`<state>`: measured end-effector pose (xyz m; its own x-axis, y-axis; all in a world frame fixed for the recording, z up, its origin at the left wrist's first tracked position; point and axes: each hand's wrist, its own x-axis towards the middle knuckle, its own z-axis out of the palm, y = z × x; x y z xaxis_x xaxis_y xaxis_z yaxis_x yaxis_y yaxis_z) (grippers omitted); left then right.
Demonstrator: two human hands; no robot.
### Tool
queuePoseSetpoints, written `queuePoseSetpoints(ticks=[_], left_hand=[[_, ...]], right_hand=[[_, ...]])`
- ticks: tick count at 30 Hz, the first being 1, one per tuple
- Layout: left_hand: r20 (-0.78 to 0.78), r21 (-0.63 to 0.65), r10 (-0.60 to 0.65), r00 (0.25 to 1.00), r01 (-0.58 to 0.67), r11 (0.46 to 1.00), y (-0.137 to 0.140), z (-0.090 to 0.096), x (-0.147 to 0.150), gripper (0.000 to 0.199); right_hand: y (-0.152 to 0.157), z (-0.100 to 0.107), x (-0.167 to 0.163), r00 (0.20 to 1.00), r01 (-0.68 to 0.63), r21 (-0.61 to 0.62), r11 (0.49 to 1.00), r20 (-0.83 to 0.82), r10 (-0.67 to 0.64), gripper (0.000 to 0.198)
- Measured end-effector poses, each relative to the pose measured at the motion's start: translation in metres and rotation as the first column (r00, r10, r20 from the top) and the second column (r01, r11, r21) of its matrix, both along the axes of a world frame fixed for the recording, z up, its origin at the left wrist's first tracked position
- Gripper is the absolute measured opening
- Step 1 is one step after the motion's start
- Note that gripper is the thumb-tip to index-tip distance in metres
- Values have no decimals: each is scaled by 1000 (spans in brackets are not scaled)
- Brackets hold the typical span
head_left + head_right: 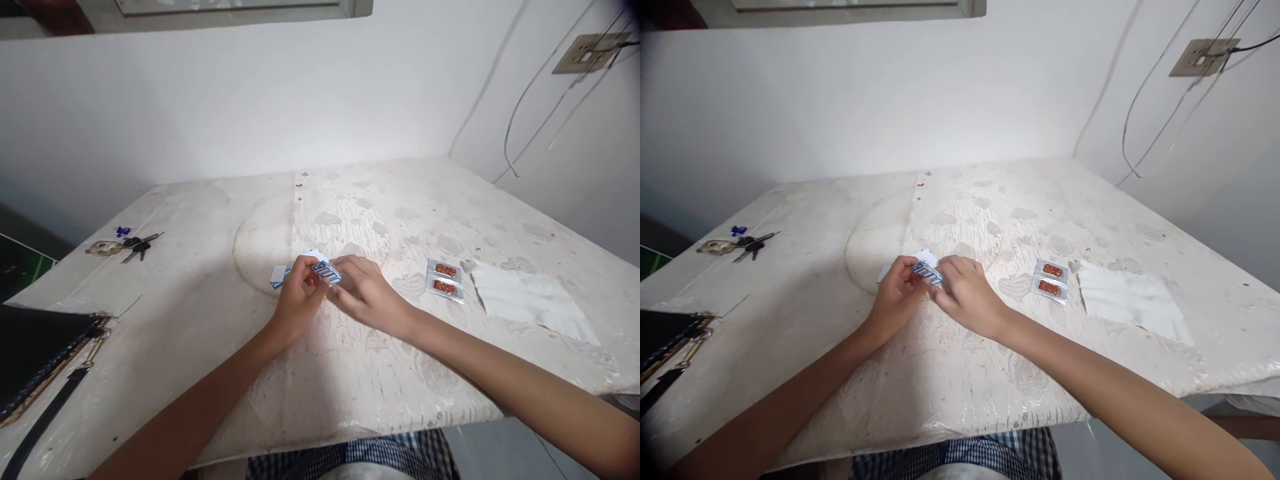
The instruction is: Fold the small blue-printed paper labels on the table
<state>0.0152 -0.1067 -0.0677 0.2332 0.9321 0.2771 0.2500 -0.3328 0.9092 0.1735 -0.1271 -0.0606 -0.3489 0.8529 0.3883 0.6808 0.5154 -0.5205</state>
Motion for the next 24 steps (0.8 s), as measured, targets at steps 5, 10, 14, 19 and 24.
queuePoseSetpoints(ticks=[5, 10, 14, 19, 24], left_hand=[[182, -77, 10, 983, 4, 997, -6, 3, 3, 23], [144, -16, -38, 989, 40, 999, -11, 10, 3, 20], [-9, 151, -79, 997, 79, 985, -12, 18, -2, 14], [-56, 280, -74, 996, 87, 956, -17, 26, -7, 6], [156, 69, -142, 977, 133, 989, -31, 35, -7, 6]], right_hand=[[-1, 4, 0, 982, 32, 74, 997, -186, -18, 7], [-4, 11, 6, 998, -24, 245, 969, -58, 39, 9], [-3, 15, 10, 996, -60, 399, 915, 88, 27, 13], [-3, 17, 13, 993, -115, 477, 871, 54, 101, 4], [-14, 26, 10, 917, -186, 316, 930, -284, 280, 7]])
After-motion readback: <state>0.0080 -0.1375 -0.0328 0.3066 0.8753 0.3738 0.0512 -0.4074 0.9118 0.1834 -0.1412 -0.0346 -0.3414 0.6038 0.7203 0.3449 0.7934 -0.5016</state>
